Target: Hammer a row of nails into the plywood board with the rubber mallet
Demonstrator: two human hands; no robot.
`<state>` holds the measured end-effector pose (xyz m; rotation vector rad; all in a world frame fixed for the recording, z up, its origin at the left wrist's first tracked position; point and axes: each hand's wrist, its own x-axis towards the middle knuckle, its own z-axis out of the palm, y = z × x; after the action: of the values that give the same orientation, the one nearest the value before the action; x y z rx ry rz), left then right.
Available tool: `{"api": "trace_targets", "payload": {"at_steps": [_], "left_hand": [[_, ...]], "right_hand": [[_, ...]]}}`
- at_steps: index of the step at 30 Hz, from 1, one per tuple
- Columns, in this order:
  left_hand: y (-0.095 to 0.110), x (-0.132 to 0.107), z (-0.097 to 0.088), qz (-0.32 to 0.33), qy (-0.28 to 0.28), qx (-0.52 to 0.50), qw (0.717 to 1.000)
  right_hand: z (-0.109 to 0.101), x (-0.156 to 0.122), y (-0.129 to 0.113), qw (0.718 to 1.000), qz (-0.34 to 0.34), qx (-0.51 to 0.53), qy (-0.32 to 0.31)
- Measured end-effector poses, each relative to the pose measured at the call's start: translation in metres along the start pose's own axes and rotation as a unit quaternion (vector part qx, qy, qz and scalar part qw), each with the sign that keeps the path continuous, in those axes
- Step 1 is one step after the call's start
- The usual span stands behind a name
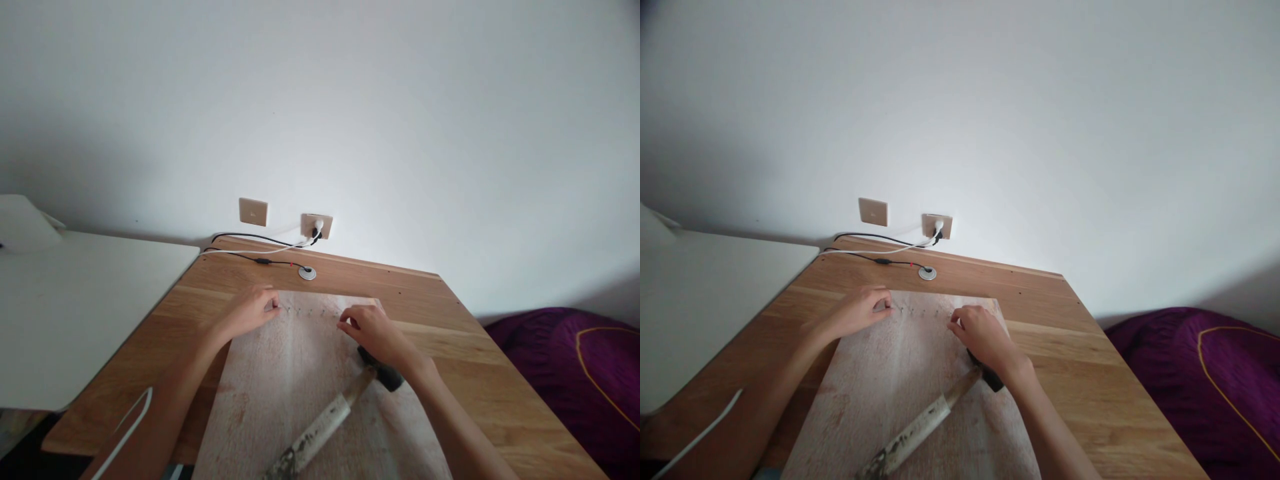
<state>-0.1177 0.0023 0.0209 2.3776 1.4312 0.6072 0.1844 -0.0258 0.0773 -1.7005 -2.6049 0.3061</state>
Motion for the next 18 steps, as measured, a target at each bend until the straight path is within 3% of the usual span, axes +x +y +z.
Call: {"api": "trace_targets", "payload": {"at_steps": [9, 18], "left_hand": [[-0.003, 0.002, 0.01, 0.024, 0.021, 0.022, 0.999], [-0.002, 0.0, 0.008, 0.026, -0.007, -0.018, 0.999]], "right_hand": [[0.011, 0.013, -0.025, 0.999, 0.006, -0.035, -0.012], [0.013, 0.017, -0.031, 0.999, 0.003, -0.043, -0.024]]}}
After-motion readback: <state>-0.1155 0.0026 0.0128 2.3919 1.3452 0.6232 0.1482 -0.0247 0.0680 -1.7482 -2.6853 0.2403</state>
